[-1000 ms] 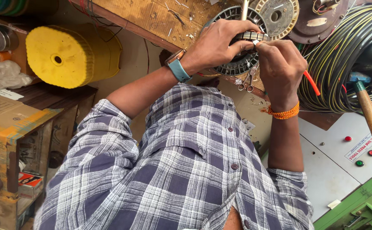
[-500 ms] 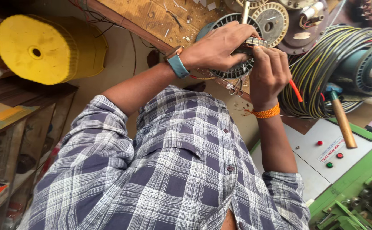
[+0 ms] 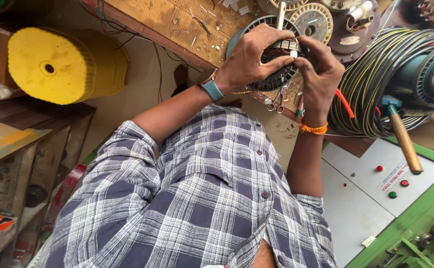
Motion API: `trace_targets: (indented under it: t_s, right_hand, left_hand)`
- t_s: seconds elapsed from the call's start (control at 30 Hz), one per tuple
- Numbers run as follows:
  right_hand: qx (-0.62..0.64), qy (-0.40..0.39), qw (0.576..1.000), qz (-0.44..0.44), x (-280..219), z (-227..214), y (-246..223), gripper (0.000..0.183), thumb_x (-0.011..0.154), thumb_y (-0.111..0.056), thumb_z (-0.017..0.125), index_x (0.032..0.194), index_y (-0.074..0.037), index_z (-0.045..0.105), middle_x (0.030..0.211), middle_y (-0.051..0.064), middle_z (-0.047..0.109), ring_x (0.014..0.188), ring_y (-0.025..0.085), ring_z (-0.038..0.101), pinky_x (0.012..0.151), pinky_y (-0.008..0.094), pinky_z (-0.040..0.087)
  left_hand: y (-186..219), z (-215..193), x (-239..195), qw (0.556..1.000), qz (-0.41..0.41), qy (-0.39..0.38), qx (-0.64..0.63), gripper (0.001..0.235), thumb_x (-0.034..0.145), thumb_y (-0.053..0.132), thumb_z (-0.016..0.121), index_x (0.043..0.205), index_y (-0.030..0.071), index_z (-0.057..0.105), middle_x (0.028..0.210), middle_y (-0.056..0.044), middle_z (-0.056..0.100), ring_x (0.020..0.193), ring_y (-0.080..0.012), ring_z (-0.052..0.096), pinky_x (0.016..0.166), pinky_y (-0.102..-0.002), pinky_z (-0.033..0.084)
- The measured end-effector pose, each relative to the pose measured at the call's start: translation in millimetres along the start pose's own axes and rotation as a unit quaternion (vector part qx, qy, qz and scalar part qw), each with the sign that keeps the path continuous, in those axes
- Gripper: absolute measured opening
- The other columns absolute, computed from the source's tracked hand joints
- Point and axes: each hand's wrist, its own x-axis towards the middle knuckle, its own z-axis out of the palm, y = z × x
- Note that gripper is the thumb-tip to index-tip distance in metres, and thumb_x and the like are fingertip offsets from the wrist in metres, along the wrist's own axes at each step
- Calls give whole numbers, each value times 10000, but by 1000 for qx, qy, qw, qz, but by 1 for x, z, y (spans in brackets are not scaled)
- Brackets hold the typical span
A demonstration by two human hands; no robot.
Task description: The person trims white insulating material on a motor stator using scissors and then inserts the trimmed pieces into slots on the stator. The person repeats this process for multiple slots.
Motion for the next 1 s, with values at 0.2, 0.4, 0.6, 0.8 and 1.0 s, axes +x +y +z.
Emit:
trace_targets:
  t_s: [0.2, 0.4, 0.6, 0.8, 1.0]
  right_hand:
    - [-79, 5, 997, -10, 0, 6, -16, 450, 1012, -310, 797, 1339, -19, 696, 1240, 77, 670, 1146, 155, 677, 1006, 287, 575]
    - [-155, 9, 986, -65, 1, 10, -18, 494, 1041, -437, 717, 1337, -41, 707, 1221, 111, 693, 1117, 177, 686, 965, 294, 580]
    - [-168, 22, 982, -81, 0, 14, -17, 496, 1031, -434, 720, 1322, -33, 717, 1214, 113, 722, 1096, 177, 651, 933, 292, 554]
    - [-179, 38, 980, -81, 1, 19, -20, 485, 1012, -423, 728, 1292, -28, 728, 1193, 110, 729, 1074, 178, 648, 909, 291, 546]
    - [-165, 45, 981, -89, -1, 21, -20, 433, 1028, -381, 732, 1284, -32, 728, 1187, 105, 720, 1094, 180, 650, 938, 302, 562]
  left_hand:
    - [4, 5, 0, 999, -10, 25, 33, 378, 903, 206, 816, 1197, 32, 653, 1092, -143, 714, 1033, -313, 695, 947, -400, 569]
    - [-3, 13, 0, 998, -19, 30, 55, 357, 937, 310, 771, 1163, 50, 674, 1031, -99, 722, 956, -254, 739, 902, -379, 601]
    - [-1, 15, -4, 996, -45, 38, 69, 355, 939, 329, 763, 1167, 69, 684, 1033, -91, 727, 938, -240, 742, 854, -363, 612]
    - [4, 15, -3, 995, -31, 54, 81, 326, 927, 290, 777, 1156, 82, 675, 1000, -78, 702, 927, -244, 726, 848, -383, 606]
    - [2, 15, -1, 995, -37, 64, 73, 315, 900, 278, 787, 1126, 83, 685, 980, -77, 708, 901, -238, 724, 816, -370, 606]
